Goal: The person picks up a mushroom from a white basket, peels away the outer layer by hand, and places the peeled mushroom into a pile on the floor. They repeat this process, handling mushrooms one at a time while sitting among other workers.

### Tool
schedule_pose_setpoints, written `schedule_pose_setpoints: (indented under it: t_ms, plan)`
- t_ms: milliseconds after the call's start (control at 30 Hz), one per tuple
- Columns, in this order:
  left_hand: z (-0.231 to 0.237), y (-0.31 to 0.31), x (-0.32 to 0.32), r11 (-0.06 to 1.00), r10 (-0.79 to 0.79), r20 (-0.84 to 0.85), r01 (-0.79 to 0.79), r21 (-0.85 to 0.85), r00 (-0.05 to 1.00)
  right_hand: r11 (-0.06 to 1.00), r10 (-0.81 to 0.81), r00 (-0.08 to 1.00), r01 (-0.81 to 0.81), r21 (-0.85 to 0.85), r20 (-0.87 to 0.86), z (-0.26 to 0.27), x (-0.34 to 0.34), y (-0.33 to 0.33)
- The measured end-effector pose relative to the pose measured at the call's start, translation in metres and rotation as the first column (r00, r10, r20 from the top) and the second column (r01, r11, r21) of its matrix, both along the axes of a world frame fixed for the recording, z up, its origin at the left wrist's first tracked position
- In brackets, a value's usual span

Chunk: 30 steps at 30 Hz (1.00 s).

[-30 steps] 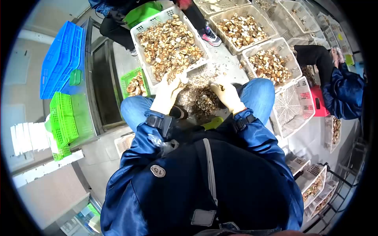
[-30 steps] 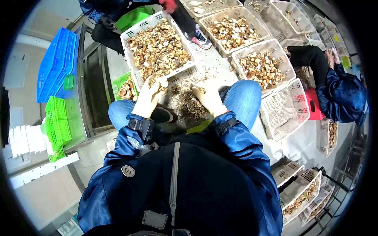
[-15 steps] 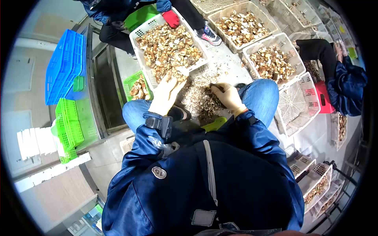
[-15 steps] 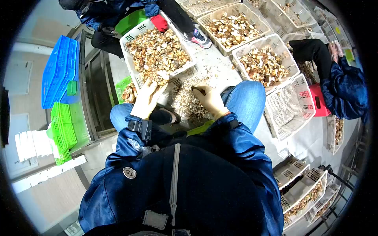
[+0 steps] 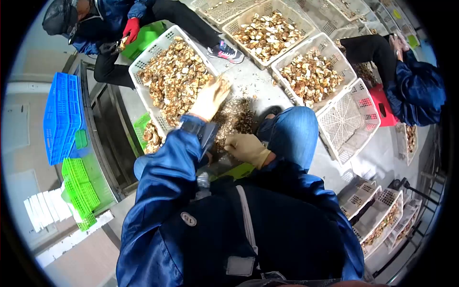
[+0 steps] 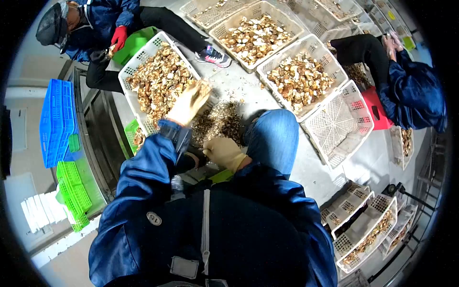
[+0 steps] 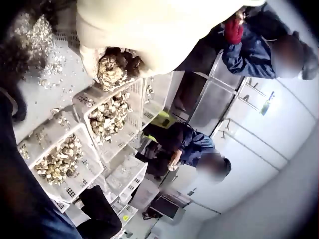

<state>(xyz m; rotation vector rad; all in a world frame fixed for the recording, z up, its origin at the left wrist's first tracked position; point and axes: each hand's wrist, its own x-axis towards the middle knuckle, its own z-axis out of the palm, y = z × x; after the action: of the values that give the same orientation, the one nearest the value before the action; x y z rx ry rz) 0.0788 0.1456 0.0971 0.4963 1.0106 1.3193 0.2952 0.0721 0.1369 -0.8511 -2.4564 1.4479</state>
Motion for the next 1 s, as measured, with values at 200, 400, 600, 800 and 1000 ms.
schedule_pose_setpoints:
  t_ms: [200, 400, 600, 800, 1000]
  plan:
    - [0.036, 0.085, 0.056, 0.989, -0.067, 0.15, 0.045, 0.143, 0.986, 0.992, -0.036, 0.999, 0.04, 0.119, -0.04, -0.012, -0.004, -0.002]
    - [0.017, -0.006, 0.004, 0.985, -0.171, -0.196, 0.175, 0.001, 0.966, 0.99, 0.115, 0.977, -0.127, 0.057, 0.18, 0.004, -0.004, -0.001]
    - [-0.058, -0.108, -0.148, 0.859, 0.286, -0.174, -0.333, -0.388, 0.942, 0.978, 0.203, 0.947, -0.21, 0.002, 0.251, 0.007, -0.013, -0.003]
    - [-0.053, -0.006, -0.15, 0.988, -0.051, -0.986, -0.137, -0.073, 0.16, 0.969, 0.235, 0.954, -0.244, 0.025, 0.185, -0.004, -0.021, -0.007]
    - [-0.05, 0.105, -0.12, 0.9, -0.401, -0.854, 0.034, -0.435, -0.331, 0.983, 0.16, 0.962, -0.175, 0.049, 0.221, -0.013, -0.021, -0.006]
